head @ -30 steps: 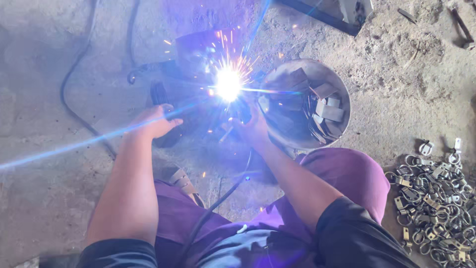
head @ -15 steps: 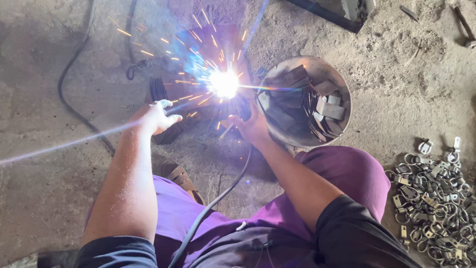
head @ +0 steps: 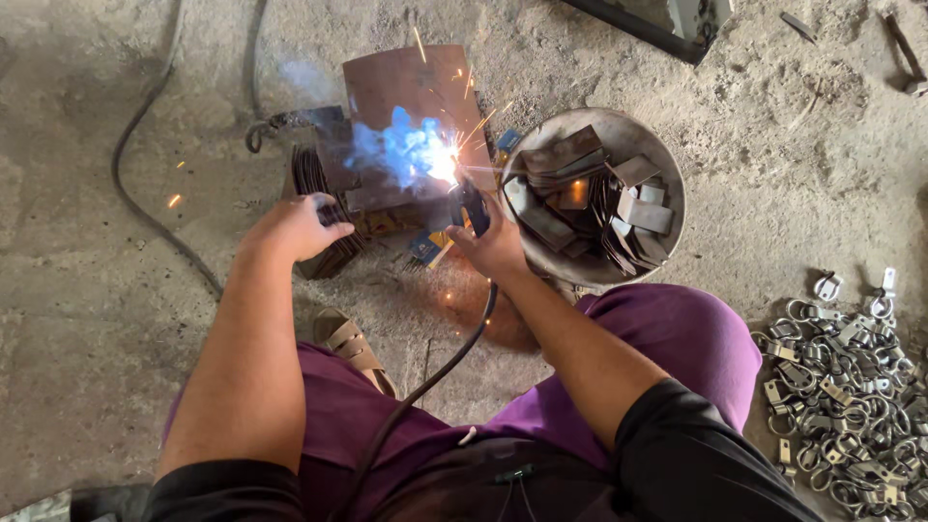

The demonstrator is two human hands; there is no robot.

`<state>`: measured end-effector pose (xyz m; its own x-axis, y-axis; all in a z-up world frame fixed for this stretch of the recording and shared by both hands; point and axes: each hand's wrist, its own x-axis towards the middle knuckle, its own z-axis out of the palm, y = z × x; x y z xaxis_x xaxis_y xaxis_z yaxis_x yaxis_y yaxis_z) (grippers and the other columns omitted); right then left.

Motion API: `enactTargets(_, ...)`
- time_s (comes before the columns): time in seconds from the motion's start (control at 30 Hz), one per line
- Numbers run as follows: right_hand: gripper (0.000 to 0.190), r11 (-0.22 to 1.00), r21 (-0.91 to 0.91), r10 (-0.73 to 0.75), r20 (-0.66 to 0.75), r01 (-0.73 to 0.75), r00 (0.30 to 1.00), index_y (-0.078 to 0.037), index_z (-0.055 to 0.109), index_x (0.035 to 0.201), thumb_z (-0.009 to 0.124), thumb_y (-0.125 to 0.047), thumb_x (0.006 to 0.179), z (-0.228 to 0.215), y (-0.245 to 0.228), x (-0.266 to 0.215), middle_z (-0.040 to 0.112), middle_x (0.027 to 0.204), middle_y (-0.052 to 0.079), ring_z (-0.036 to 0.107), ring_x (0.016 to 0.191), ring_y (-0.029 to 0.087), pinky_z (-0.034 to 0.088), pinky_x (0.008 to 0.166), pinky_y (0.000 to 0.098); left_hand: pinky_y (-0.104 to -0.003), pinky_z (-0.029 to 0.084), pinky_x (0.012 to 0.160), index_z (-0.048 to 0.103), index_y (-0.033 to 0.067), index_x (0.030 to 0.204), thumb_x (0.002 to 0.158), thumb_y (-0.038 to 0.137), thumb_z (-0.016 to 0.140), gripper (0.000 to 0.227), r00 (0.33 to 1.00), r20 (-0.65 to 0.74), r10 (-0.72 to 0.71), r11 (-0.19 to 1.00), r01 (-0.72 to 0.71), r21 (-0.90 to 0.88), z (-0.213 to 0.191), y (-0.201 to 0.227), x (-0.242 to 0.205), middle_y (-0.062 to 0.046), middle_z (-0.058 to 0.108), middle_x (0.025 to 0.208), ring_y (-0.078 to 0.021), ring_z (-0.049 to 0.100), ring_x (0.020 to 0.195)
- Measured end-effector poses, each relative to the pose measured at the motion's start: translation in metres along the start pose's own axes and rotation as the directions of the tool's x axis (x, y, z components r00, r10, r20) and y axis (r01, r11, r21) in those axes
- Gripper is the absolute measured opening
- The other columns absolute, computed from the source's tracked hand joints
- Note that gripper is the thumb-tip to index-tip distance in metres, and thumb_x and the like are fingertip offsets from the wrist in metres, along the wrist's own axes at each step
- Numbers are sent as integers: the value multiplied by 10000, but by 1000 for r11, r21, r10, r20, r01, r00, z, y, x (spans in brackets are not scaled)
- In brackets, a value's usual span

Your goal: The person sits on the floor and welds a small rectangular metal piece onto a larger flat metal sheet using a welding torch. They reposition the pieces and continue welding along the edges to secure the attachment.

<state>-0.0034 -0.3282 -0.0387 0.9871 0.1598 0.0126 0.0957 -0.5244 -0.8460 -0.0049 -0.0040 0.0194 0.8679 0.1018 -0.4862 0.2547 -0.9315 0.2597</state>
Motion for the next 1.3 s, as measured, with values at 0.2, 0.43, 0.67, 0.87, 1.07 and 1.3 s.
enactTargets(0.2, 854, 996, -63, 63, 15, -62, 998, -44, 479, 1456, 826, -428, 776, -3, -5, 0, 683, 1273, 188, 678, 1181, 329, 526, 998, 410, -471, 504, 1039, 552, 219, 1478, 828, 606, 742, 780, 996, 45, -79, 997, 80, -13, -15, 12, -14, -187, 679, 1318, -378, 641, 1230)
enactTargets(0.43, 852, 997, -29, 68, 35, -67, 997, -60, 456, 1482, 807, -417, 794, -4, -9, 0, 670, 1302, 171, 697, 1148, 311, 537, 980, 402, -467, 499, 1048, 523, 227, 1502, 829, 580, 738, 790, 995, 61, -83, 995, 86, -52, -17, 11, -16, -175, 661, 1344, -361, 639, 1242)
enactTargets(0.67, 886, 996, -80, 34, 42, -31, 999, -54, 420, 1509, 811, -422, 804, -2, -8, -1, 678, 1294, 183, 692, 1163, 338, 542, 986, 405, -475, 507, 1046, 513, 221, 1508, 833, 636, 728, 821, 997, 48, -62, 998, 61, 23, -6, 1, -3, -181, 654, 1349, -376, 629, 1251)
enactTargets(0.87, 972, 985, -170, 20, 55, -10, 998, 1, 331, 1513, 839, -388, 783, 4, 11, 0, 633, 1269, 269, 641, 1165, 410, 508, 999, 430, -482, 489, 1065, 500, 231, 1516, 868, 645, 681, 790, 995, 78, -64, 996, 59, 64, -5, 0, -2, -181, 684, 1307, -379, 612, 1270)
enactTargets(1.07, 555, 746, 600, 343, 26, -289, 939, -53, 549, 1337, 727, -351, 905, 13, 20, 16, 635, 973, 157, 576, 843, 314, 460, 699, 428, -484, 501, 1059, 525, 247, 1504, 875, 610, 680, 742, 990, 85, -109, 993, 106, 43, 2, -5, -1, -154, 694, 1317, -353, 636, 1265)
enactTargets(1.3, 287, 79, 950, 368, 254, -302, 894, -17, 594, 1179, 660, -153, 934, -38, 14, 39, 645, 899, 85, 603, 798, 210, 520, 702, 335, -452, 559, 977, 736, 74, 1253, 900, 561, 727, 602, 950, 298, -96, 986, 51, 156, 52, -5, 1, -192, 735, 1210, -347, 711, 1106)
